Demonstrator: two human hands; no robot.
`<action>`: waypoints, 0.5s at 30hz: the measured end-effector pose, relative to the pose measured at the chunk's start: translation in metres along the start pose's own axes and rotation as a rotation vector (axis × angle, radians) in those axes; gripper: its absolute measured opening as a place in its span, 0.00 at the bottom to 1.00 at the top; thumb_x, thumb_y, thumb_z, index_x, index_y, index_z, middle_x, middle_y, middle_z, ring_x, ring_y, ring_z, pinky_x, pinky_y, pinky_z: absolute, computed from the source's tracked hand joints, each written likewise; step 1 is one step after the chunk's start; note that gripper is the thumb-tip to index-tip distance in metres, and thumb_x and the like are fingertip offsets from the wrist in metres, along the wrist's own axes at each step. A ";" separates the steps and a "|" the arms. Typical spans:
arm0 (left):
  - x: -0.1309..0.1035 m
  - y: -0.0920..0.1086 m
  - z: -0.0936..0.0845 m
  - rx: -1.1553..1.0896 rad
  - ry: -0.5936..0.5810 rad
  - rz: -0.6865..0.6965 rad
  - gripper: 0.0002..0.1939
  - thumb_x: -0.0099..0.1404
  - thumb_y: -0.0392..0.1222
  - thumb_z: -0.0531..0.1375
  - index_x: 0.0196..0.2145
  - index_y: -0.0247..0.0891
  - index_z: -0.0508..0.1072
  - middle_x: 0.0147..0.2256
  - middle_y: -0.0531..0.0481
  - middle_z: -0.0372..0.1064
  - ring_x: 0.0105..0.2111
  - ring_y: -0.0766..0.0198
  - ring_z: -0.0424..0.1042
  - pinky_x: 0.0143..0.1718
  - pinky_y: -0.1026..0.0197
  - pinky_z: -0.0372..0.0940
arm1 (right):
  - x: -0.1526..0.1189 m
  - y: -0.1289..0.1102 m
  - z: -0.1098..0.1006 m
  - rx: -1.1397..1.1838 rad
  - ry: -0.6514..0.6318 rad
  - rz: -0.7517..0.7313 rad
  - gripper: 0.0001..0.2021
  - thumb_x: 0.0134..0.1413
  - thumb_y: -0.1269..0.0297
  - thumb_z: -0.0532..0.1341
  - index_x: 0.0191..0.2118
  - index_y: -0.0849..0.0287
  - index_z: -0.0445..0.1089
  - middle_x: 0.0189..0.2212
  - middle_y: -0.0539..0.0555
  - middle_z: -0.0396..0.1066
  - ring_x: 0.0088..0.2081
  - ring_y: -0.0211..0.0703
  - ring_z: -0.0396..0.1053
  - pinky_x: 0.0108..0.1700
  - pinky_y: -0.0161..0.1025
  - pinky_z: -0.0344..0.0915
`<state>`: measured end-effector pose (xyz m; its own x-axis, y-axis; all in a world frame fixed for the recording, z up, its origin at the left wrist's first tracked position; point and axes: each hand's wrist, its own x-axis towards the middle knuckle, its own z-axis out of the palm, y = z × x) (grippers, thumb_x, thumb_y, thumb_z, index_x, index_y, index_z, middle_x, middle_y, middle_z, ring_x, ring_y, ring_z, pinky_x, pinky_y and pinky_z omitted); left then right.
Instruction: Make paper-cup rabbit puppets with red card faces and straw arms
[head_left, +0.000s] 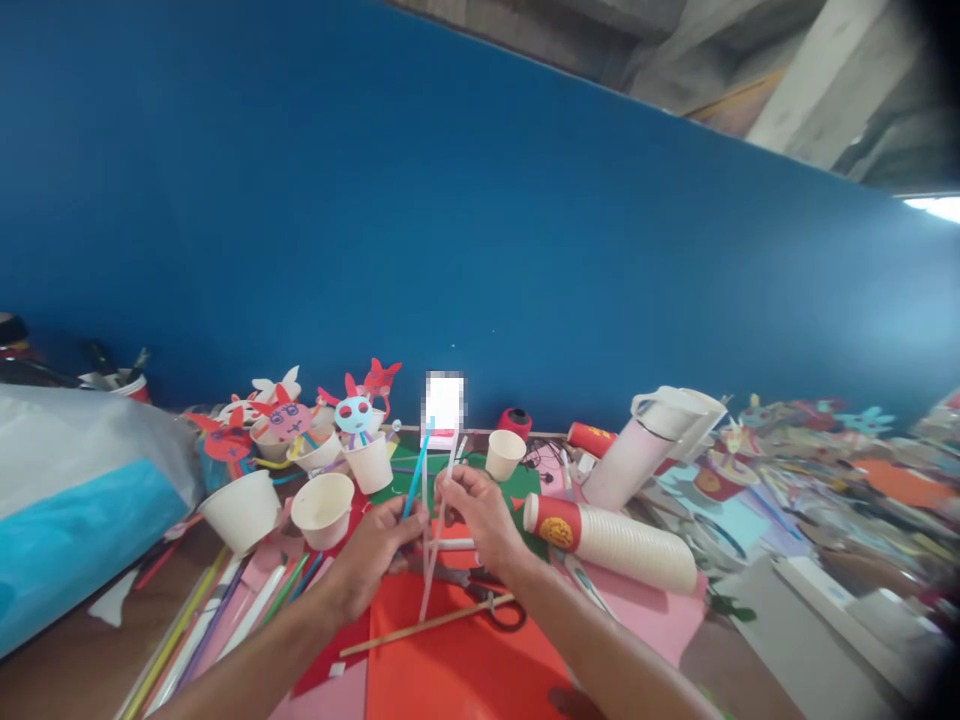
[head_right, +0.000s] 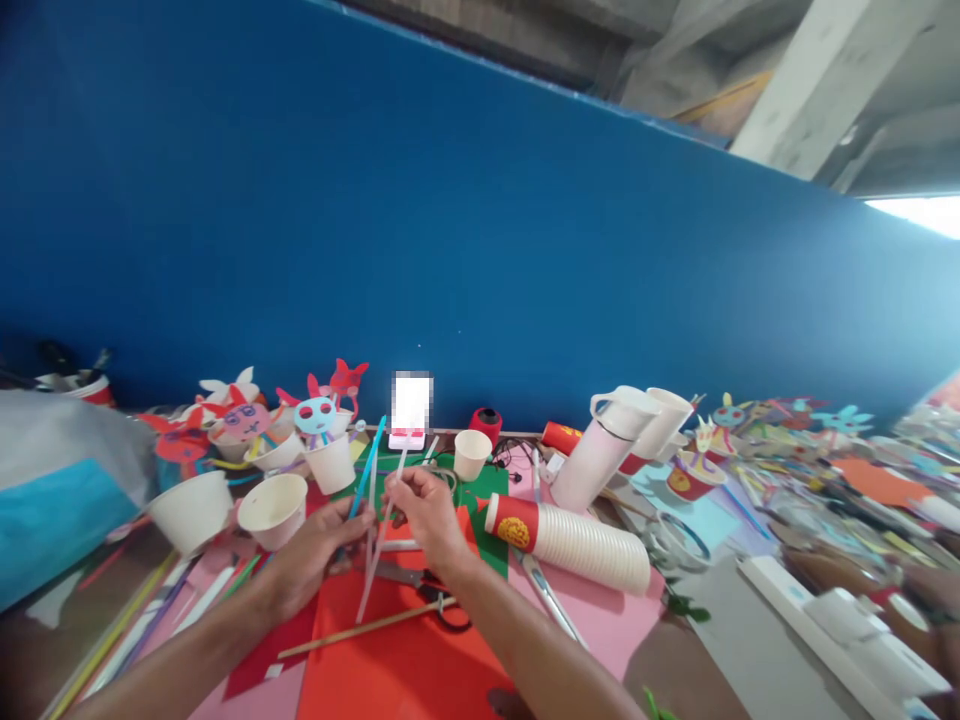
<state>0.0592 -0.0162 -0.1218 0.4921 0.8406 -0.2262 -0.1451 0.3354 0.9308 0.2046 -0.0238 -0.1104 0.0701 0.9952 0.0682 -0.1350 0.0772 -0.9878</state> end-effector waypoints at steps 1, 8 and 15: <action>0.000 0.002 -0.001 -0.033 0.007 0.001 0.11 0.54 0.47 0.60 0.29 0.37 0.65 0.22 0.56 0.63 0.20 0.73 0.61 0.16 0.72 0.46 | 0.002 -0.003 -0.001 0.002 -0.011 0.022 0.11 0.46 0.57 0.61 0.28 0.62 0.67 0.22 0.48 0.66 0.21 0.31 0.62 0.23 0.29 0.59; -0.002 0.013 -0.007 -0.109 0.036 0.061 0.11 0.55 0.46 0.60 0.29 0.37 0.64 0.22 0.56 0.62 0.19 0.74 0.59 0.16 0.72 0.52 | 0.016 -0.018 -0.007 0.124 -0.018 0.099 0.14 0.45 0.55 0.62 0.33 0.61 0.68 0.23 0.49 0.66 0.23 0.32 0.64 0.21 0.27 0.58; -0.002 0.012 -0.006 -0.117 0.002 0.062 0.08 0.57 0.44 0.58 0.30 0.38 0.65 0.22 0.56 0.63 0.17 0.74 0.59 0.15 0.71 0.51 | 0.026 -0.018 0.004 0.139 -0.070 0.135 0.15 0.44 0.56 0.62 0.34 0.62 0.69 0.25 0.50 0.68 0.25 0.33 0.67 0.23 0.29 0.61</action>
<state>0.0513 -0.0118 -0.1121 0.4775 0.8621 -0.1697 -0.2747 0.3299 0.9031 0.2046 0.0011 -0.0903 -0.0262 0.9985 -0.0487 -0.2744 -0.0541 -0.9601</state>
